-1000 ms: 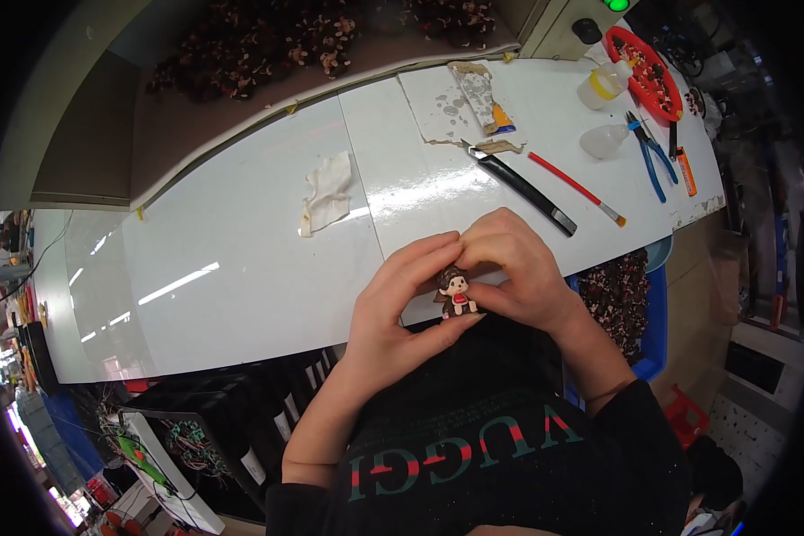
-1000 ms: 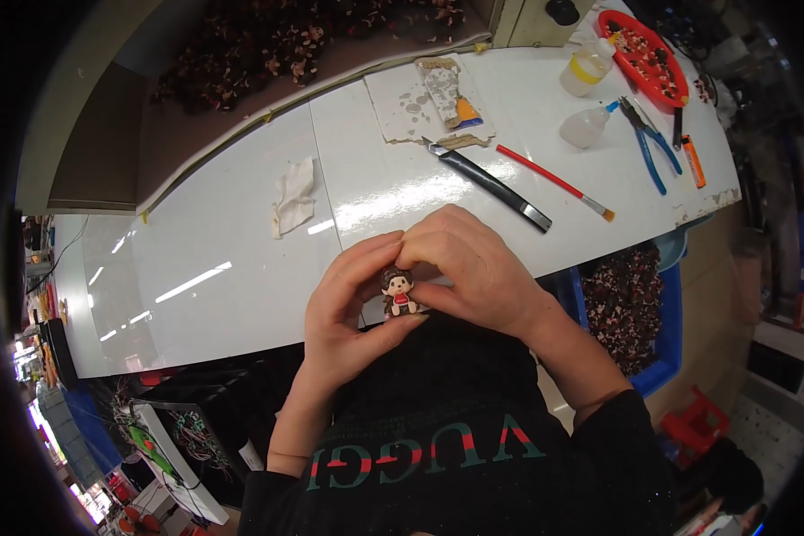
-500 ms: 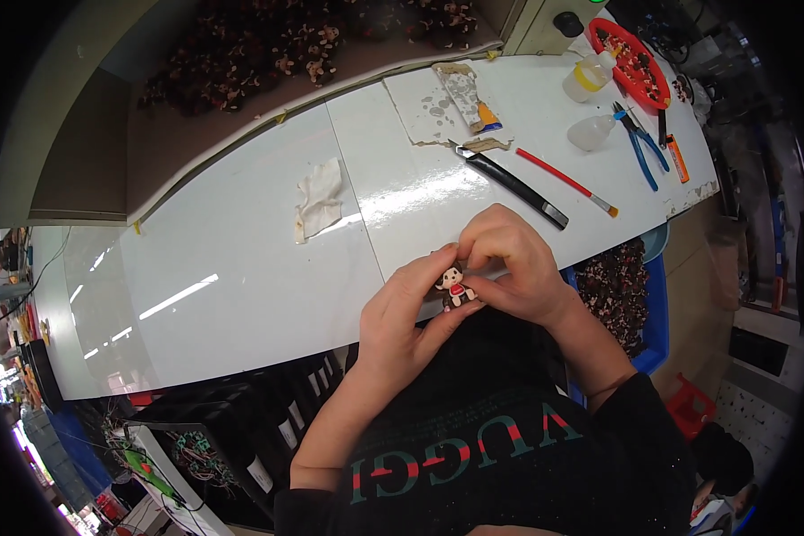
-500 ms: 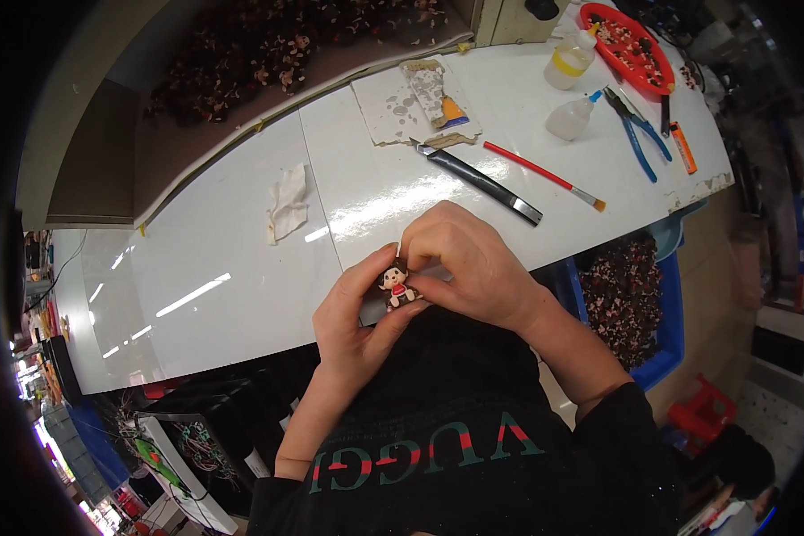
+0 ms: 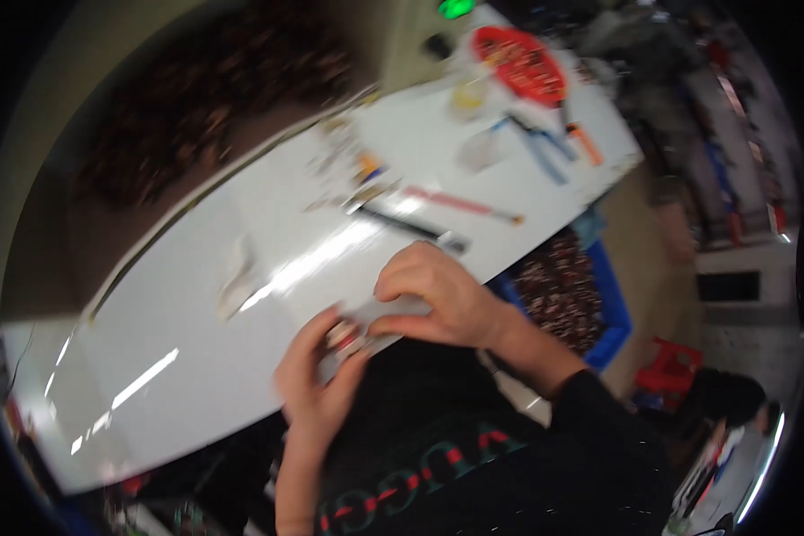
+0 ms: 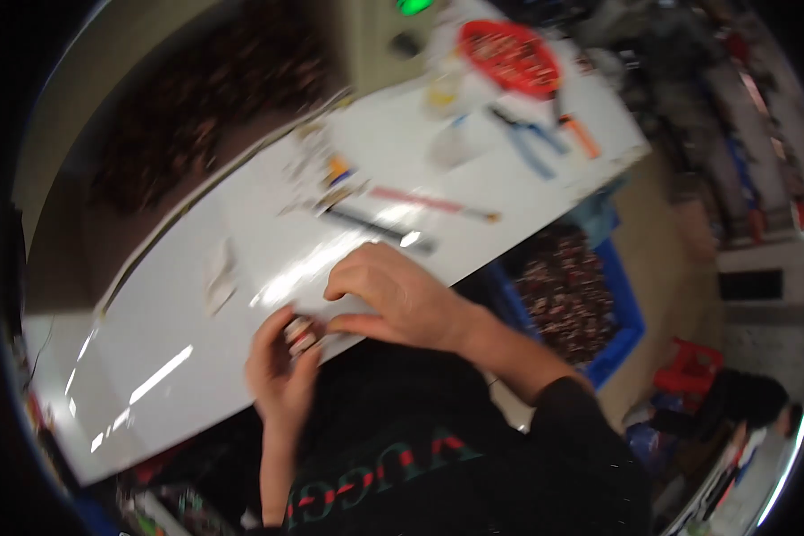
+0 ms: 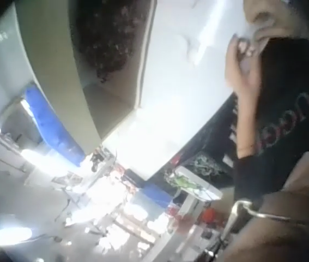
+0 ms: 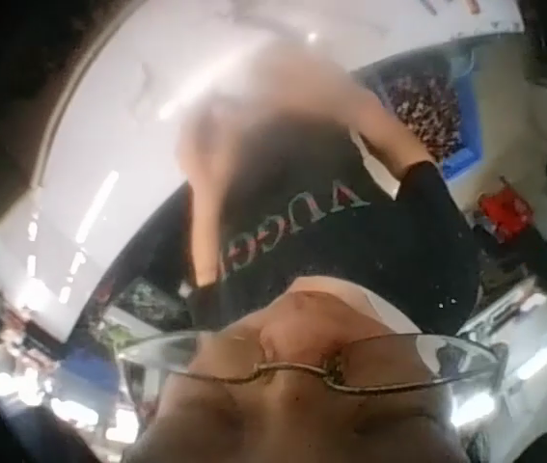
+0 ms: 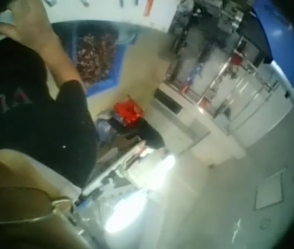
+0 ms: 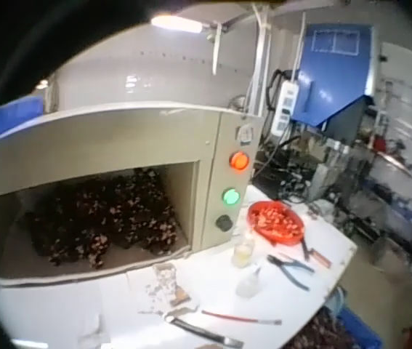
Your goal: The person assembles small plastic character figures by applying glue from a glue bottle to plastic pieces with a glue applicator, then joining the pieces to form the toy figures.
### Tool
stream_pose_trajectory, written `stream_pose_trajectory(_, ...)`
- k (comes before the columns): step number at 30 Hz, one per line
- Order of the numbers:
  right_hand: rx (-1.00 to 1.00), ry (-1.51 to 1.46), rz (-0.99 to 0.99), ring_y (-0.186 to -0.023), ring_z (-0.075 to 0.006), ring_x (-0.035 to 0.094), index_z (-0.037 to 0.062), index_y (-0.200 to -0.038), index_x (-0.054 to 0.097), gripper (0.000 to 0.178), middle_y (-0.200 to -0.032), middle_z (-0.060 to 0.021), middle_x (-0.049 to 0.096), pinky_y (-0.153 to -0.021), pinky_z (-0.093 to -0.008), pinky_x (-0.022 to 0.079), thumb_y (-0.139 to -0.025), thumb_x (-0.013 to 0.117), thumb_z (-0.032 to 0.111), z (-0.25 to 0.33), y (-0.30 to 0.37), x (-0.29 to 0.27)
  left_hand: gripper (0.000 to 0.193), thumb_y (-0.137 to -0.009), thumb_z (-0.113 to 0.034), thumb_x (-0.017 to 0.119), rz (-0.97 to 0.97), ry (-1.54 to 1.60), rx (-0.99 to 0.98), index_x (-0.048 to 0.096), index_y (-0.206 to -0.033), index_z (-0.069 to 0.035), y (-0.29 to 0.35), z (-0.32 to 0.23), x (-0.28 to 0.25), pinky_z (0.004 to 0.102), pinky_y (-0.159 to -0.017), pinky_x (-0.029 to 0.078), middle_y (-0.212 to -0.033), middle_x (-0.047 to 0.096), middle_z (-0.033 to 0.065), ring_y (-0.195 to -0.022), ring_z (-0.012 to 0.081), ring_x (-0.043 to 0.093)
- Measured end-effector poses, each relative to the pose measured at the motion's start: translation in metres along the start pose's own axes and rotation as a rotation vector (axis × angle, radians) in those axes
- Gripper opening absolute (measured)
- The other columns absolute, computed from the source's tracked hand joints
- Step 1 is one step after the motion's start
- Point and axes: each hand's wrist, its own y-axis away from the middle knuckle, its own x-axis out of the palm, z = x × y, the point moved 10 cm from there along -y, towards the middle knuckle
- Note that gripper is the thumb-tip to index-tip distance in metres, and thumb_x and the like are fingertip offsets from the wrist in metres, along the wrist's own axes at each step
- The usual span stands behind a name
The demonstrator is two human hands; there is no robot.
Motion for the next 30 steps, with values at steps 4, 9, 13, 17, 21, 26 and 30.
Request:
stream_pose_trajectory(4, 0.231, 0.333, -0.462, -0.086, -0.0213, 0.054, 0.0044, -0.099, 0.05, 0.033, -0.096, -0.0087, 0.055, -0.079, -0.033, 0.045, -0.073, 0.07, -0.002, -0.035, 0.041, -0.133, 0.048, -0.075, 0.012, 0.061, -0.05, 0.226, -0.149, 0.05, -0.121, 0.004, -0.006, -0.008, 0.001, 0.0338, -0.09, 0.05, -0.105, 0.061, 0.0153, -0.098, 0.0234, 0.064)
stream_pose_trajectory(9, 0.299, 0.374, -0.98, -0.088, -0.0143, 0.053, 0.0033, -0.107, 0.05, 0.032, -0.099, -0.0063, 0.054, -0.08, -0.0274, 0.043, -0.081, 0.068, 0.005, -0.062, 0.088, -0.264, 0.047, -0.075, 0.011, 0.058, 0.018, 0.38, -0.104, 0.049, -0.121, 0.004, -0.011, -0.016, 0.003, 0.0337, -0.089, 0.05, -0.104, 0.061, 0.0159, -0.095, 0.0231, 0.064)
stream_pose_trajectory(13, 0.461, 0.439, -0.776, -0.09, -0.0124, 0.053, 0.0028, -0.111, 0.051, 0.032, -0.104, -0.0063, 0.055, -0.081, -0.0248, 0.042, -0.084, 0.066, 0.012, -0.101, 0.053, -0.271, 0.047, -0.075, 0.011, 0.057, 0.02, 0.382, -0.129, 0.049, -0.121, 0.003, -0.014, -0.019, 0.001, 0.0337, -0.089, 0.05, -0.105, 0.061, 0.016, -0.096, 0.0237, 0.064)
stream_pose_trajectory(17, 0.482, 0.38, -0.455, -0.096, -0.0142, 0.054, 0.004, -0.116, 0.051, 0.044, -0.111, -0.0061, 0.055, -0.084, -0.0268, 0.042, -0.081, 0.07, 0.023, -0.125, -0.014, -0.223, 0.047, -0.076, 0.011, 0.058, 0.01, 0.408, -0.188, 0.049, -0.121, 0.003, -0.012, -0.016, -0.004, 0.0331, -0.089, 0.05, -0.106, 0.06, 0.0159, -0.098, 0.0248, 0.063)
stream_pose_trajectory(21, 0.571, 0.339, -0.16, -0.103, -0.0151, 0.053, 0.004, -0.117, 0.052, 0.051, -0.116, -0.009, 0.055, -0.083, -0.0296, 0.044, -0.077, 0.074, 0.028, -0.15, -0.056, -0.169, 0.047, -0.076, 0.012, 0.06, 0.024, 0.405, -0.194, 0.049, -0.121, 0.003, -0.009, -0.017, -0.014, 0.0322, -0.089, 0.049, -0.107, 0.06, 0.0149, -0.1, 0.0234, 0.063)
stream_pose_trajectory(26, 0.706, 0.209, -0.232, -0.094, -0.0125, 0.057, 0.0038, -0.118, 0.052, 0.038, -0.109, -0.006, 0.059, -0.081, -0.0253, 0.045, -0.087, 0.065, 0.021, -0.171, -0.025, -0.122, 0.046, -0.079, 0.006, 0.067, 0.063, 0.406, -0.159, 0.052, -0.122, 0.001, 0.001, 0.019, -0.051, 0.0291, -0.087, 0.051, -0.107, 0.062, 0.0106, -0.098, 0.0176, 0.064)
stream_pose_trajectory(30, 0.406, 0.126, -0.298, -0.098, -0.013, 0.055, 0.002, -0.119, 0.052, 0.036, -0.111, -0.009, 0.058, -0.084, -0.0267, 0.045, -0.089, 0.061, 0.019, -0.084, -0.034, -0.109, 0.045, -0.08, -0.003, 0.071, 0.113, 0.387, -0.071, 0.055, -0.122, -0.003, 0.008, 0.026, -0.069, 0.0294, -0.083, 0.053, -0.104, 0.063, 0.0083, -0.094, 0.0148, 0.064)
